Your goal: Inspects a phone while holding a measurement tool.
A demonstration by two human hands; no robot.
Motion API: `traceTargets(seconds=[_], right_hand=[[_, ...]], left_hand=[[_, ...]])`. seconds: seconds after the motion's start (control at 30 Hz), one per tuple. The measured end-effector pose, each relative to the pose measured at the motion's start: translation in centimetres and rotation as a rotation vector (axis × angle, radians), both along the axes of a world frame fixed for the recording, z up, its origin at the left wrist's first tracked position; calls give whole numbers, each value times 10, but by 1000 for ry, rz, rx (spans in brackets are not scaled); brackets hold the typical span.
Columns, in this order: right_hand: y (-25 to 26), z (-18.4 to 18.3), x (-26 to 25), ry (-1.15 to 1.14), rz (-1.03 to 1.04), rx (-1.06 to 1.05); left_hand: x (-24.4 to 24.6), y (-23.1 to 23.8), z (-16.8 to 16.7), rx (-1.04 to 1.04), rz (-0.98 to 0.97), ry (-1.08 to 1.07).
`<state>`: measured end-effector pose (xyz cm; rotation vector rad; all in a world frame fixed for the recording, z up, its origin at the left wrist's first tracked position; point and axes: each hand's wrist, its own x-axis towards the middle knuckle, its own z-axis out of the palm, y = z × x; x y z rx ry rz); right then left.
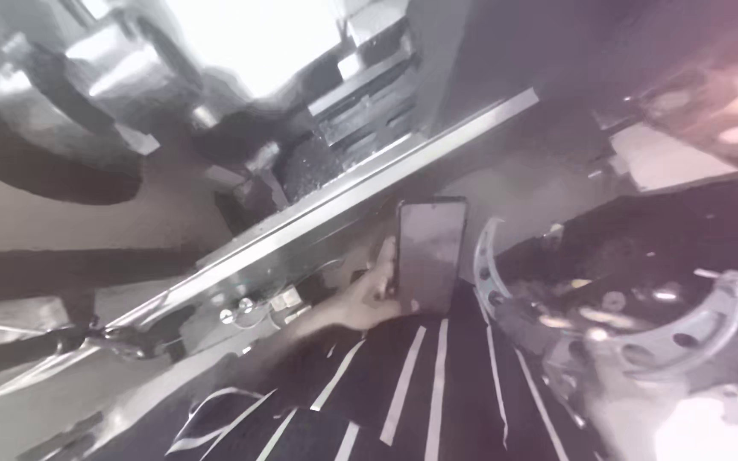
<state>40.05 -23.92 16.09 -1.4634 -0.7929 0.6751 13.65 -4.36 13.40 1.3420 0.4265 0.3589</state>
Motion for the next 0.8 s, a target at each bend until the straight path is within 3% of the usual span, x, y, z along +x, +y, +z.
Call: traceTargets(seconds=[0.2,0.4,0.8], right_hand=[[-7,4,1,32,-56,-47],[-19,5,13,91,-86,-82],[-72,6,41,153,-195,-27]], left_hand=[[17,-5,-1,-65,2,-153],[40,-14,9,-82,64,-126],[74,-55,36,-316,380,-121]])
